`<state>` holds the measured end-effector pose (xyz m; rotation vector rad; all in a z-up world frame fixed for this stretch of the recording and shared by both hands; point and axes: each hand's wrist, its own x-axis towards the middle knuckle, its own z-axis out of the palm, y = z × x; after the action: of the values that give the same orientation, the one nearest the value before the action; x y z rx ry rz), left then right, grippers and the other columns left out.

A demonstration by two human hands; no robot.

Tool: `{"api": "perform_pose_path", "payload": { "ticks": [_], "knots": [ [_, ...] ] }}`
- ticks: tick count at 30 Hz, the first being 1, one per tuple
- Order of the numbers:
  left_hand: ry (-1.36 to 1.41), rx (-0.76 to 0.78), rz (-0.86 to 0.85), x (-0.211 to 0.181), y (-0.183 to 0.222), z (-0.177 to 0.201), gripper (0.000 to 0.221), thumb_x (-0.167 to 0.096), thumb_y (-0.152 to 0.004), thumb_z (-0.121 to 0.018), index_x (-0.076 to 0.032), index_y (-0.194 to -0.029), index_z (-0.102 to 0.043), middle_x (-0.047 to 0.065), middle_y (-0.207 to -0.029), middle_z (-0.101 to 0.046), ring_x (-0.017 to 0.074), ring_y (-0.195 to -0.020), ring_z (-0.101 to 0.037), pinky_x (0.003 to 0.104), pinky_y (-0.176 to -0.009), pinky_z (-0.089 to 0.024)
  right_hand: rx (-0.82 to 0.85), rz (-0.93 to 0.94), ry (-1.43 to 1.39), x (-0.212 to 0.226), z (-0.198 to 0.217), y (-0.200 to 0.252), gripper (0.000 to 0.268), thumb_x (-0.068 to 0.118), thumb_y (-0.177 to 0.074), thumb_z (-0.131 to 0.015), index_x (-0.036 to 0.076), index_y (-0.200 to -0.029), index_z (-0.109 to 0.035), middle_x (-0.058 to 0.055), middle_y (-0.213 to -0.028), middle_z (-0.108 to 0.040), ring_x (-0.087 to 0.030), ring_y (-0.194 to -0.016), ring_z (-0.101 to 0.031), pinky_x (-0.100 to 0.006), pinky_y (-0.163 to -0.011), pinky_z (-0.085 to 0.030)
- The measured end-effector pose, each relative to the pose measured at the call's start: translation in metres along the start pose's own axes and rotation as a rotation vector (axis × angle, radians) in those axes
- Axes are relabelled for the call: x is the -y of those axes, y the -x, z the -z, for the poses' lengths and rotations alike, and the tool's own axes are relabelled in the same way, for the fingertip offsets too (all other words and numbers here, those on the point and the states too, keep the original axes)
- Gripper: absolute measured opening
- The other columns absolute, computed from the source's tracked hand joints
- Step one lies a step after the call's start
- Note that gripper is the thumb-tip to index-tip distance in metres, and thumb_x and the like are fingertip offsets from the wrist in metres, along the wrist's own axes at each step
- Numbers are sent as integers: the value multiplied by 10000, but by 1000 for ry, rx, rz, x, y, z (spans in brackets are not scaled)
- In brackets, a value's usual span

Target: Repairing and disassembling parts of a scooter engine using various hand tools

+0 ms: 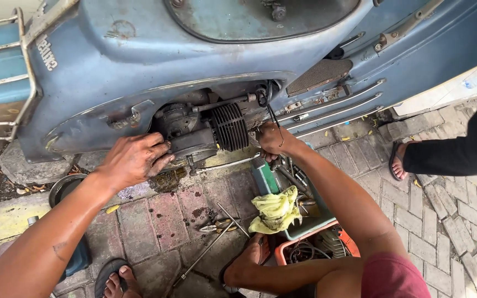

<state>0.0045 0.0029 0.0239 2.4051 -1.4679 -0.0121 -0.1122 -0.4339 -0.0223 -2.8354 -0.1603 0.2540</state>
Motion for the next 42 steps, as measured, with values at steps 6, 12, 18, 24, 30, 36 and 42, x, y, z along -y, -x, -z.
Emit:
{"api": "perform_pose_path", "payload": {
  "ticks": [6, 12, 18, 24, 30, 36, 42],
  "knots": [
    [6, 25, -11, 9, -3, -11, 430, -500, -964, -504, -216, -1113, -791, 90, -1267, -733, 350, -973, -775, 322, -534, -641, -131, 812, 475, -71, -47, -20, 304, 202, -920, -589, 95, -648, -672, -48, -479, -595, -251, -365, -592, -303, -416, -510],
    [26, -5, -24, 9, -1, -10, 379, -446, -980, -546, -182, -1097, -791, 108, -1273, -729, 354, -956, -776, 324, -523, -646, -39, 1054, 346, -129, -51, -51, 306, 258, -901, -626, 130, -623, -623, -19, -510, -571, -217, -396, -578, -313, -421, -496],
    [56, 37, 16, 2, -2, -3, 412, -480, -970, -539, -182, -1116, -784, 106, -1252, -746, 396, -1015, -755, 361, -588, -668, 40, 1285, 210, -177, -42, -126, 334, 315, -883, -663, 164, -599, -574, 11, -542, -546, -184, -427, -563, -323, -426, -483],
    [42, 64, 36, -9, -2, 11, 349, -392, -961, -571, -184, -1152, -778, 126, -1212, -764, 415, -1020, -752, 383, -646, -674, -9, 1308, 230, -161, -62, -112, 316, 313, -856, -678, 178, -595, -563, 28, -547, -530, -176, -435, -551, -344, -422, -465],
    [39, -34, -34, 3, 0, -4, 351, -455, -971, -566, -194, -1019, -794, 87, -1165, -770, 386, -992, -762, 422, -672, -684, -443, 597, 746, -61, -54, -12, 127, 113, -775, -629, 138, -656, -668, 24, -468, -535, -247, -374, -538, -419, -381, -417],
    [52, -127, -128, 12, 0, -25, 323, -429, -957, -586, -178, -964, -788, 85, -1149, -766, 391, -985, -756, 440, -628, -676, -839, 7, 207, -41, -119, -1, 198, 200, -1027, -564, 41, -1030, -681, -73, -475, -558, -287, -430, -633, -358, -405, -471],
    [115, -262, -241, 9, 1, -14, 215, -297, -951, -612, -126, -853, -697, 35, -934, -644, 274, -693, -692, 382, -477, -597, -951, 10, 304, -117, -189, -41, 174, 169, -950, -549, 46, -828, -542, -105, -515, -532, -377, -467, -623, -498, -500, -498]
  ]
}}
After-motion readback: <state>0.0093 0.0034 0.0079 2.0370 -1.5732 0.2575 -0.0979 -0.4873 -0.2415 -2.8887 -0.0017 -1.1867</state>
